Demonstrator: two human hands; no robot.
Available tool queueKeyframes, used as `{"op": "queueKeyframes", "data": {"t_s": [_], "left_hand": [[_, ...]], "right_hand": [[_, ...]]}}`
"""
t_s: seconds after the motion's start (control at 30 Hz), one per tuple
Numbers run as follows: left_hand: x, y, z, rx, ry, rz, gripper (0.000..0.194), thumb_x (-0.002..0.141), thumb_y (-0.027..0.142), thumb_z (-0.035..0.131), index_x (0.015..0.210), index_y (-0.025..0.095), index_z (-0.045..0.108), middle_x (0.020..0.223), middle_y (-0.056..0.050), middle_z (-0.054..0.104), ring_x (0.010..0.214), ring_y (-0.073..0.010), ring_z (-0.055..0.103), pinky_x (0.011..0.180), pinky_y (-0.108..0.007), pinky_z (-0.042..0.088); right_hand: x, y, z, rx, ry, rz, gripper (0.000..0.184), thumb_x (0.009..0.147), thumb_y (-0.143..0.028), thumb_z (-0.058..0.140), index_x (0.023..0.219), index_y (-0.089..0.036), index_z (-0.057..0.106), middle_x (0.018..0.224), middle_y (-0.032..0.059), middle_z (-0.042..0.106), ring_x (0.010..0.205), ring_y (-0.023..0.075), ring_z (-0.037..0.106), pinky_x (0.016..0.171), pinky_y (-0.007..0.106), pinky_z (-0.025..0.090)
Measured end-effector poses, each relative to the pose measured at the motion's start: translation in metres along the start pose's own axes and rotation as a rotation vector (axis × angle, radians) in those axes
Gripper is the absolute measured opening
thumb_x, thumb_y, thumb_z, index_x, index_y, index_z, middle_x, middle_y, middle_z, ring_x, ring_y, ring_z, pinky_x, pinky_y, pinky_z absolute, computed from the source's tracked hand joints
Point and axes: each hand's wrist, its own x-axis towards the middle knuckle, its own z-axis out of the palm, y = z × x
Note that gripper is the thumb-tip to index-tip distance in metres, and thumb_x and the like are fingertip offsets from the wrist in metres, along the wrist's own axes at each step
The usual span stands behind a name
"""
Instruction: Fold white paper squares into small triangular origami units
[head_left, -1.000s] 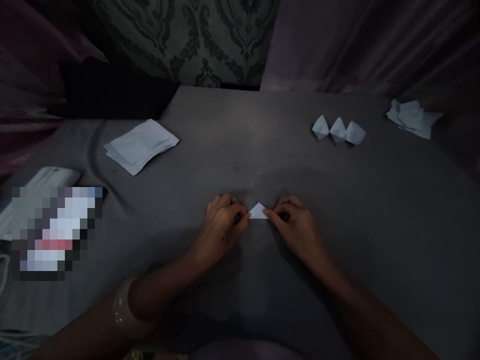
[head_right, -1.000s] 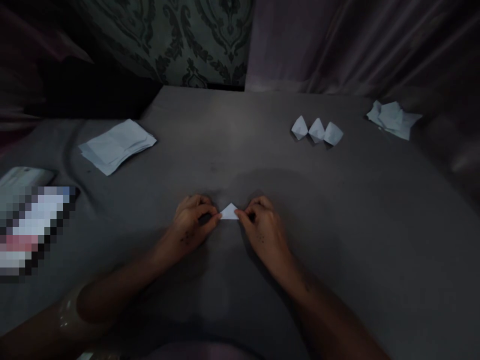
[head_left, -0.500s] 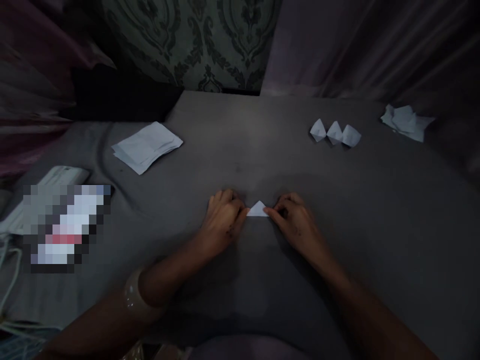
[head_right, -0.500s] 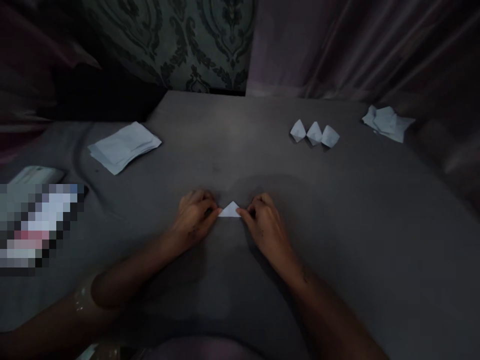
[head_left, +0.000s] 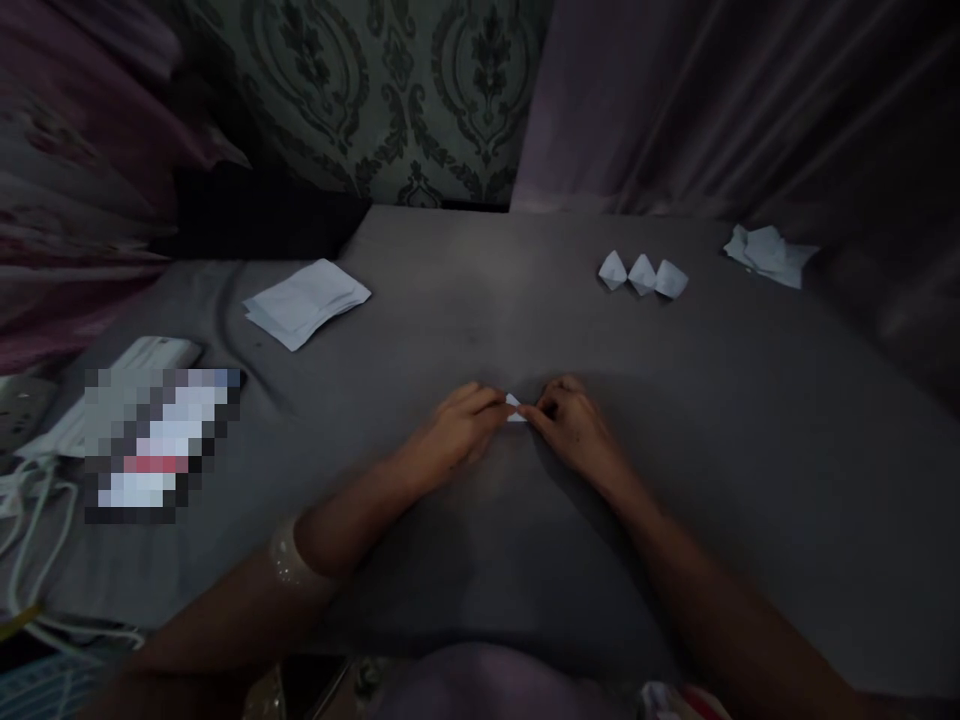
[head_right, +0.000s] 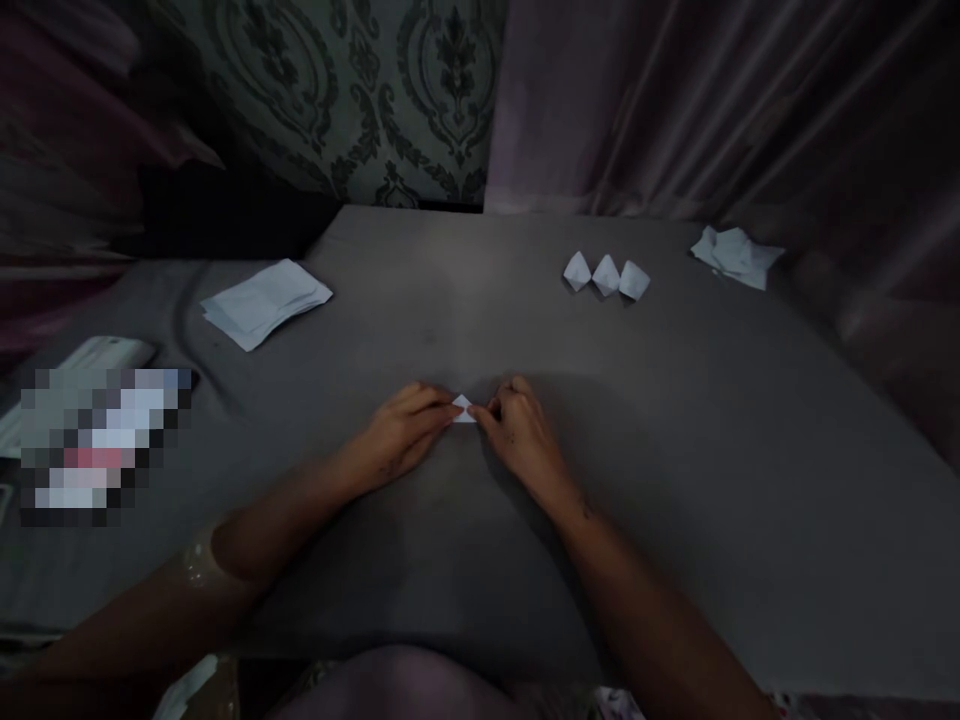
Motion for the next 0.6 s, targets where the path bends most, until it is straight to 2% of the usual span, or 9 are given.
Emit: {"op": "queueKeyframes", "data": {"t_s": [0.1,0.2,0.23,0.33,0.4,0.5,0.6], "left_hand": [[-0.003,0.003,0.003,0.159,-0.128,0.087,0.035,0.099,0.021,0.034,0.13,0.019,0.05,0.113,-0.008,0.059,0.098,-0.0183,0.053,0.088,-0.032,0.046],[-0.003,0.004,0.002,0.266,-0.189,0.106,0.037,0.1,0.023,0.03,0.132,0.016,0.048,0.109,-0.008,0.059,0.095,-0.0191,0.052,0.086,-0.033,0.047],[-0.003,0.005,0.001,0.279,-0.199,0.106,0.037,0.1,0.023,0.029,0.131,0.015,0.049,0.106,-0.008,0.058,0.093,-0.0191,0.052,0.085,-0.032,0.047],[0.0,0.007,-0.002,0.296,-0.206,0.108,0.039,0.101,0.025,0.026,0.127,0.012,0.052,0.1,-0.008,0.058,0.088,-0.0189,0.05,0.081,-0.032,0.047],[0.0,0.008,-0.002,0.314,-0.211,0.115,0.04,0.101,0.025,0.025,0.126,0.011,0.053,0.097,-0.008,0.058,0.085,-0.0192,0.05,0.079,-0.032,0.046],[0.0,0.009,-0.002,0.33,-0.23,0.117,0.037,0.1,0.023,0.029,0.126,0.012,0.054,0.098,-0.009,0.057,0.088,-0.0199,0.05,0.08,-0.033,0.045],[-0.001,0.009,-0.002,0.344,-0.241,0.098,0.034,0.099,0.023,0.034,0.122,0.013,0.057,0.101,-0.009,0.058,0.092,-0.0208,0.05,0.082,-0.033,0.044]], "right_hand": [[0.002,0.002,-0.001,0.011,0.015,0.0,0.027,0.082,-0.039,0.064,0.066,-0.018,0.059,0.082,0.0034,0.055,0.067,0.0146,0.054,0.062,0.029,0.04],[0.002,0.009,-0.007,0.12,0.004,-0.023,0.023,0.083,-0.035,0.061,0.067,-0.019,0.063,0.078,0.003,0.06,0.069,0.0154,0.057,0.065,0.029,0.044],[0.0,0.011,-0.009,0.177,0.015,-0.036,0.02,0.085,-0.032,0.058,0.071,-0.019,0.066,0.077,0.0028,0.063,0.071,0.0161,0.059,0.067,0.03,0.046],[-0.011,0.012,-0.014,0.261,0.169,-0.075,0.019,0.089,-0.025,0.052,0.096,-0.022,0.069,0.092,0.0042,0.07,0.084,0.0184,0.065,0.077,0.033,0.05],[-0.022,0.005,-0.013,0.211,0.177,-0.201,0.023,0.091,-0.022,0.049,0.103,-0.024,0.069,0.098,0.0047,0.071,0.092,0.0199,0.065,0.083,0.035,0.051],[-0.036,-0.013,-0.007,0.05,0.091,-0.382,0.032,0.094,-0.015,0.042,0.115,-0.023,0.065,0.105,0.0066,0.069,0.099,0.0209,0.062,0.089,0.038,0.05],[-0.044,-0.025,0.0,-0.206,0.04,-0.401,0.033,0.096,-0.016,0.04,0.121,-0.014,0.061,0.109,0.0124,0.066,0.097,0.025,0.059,0.087,0.041,0.051]]}}
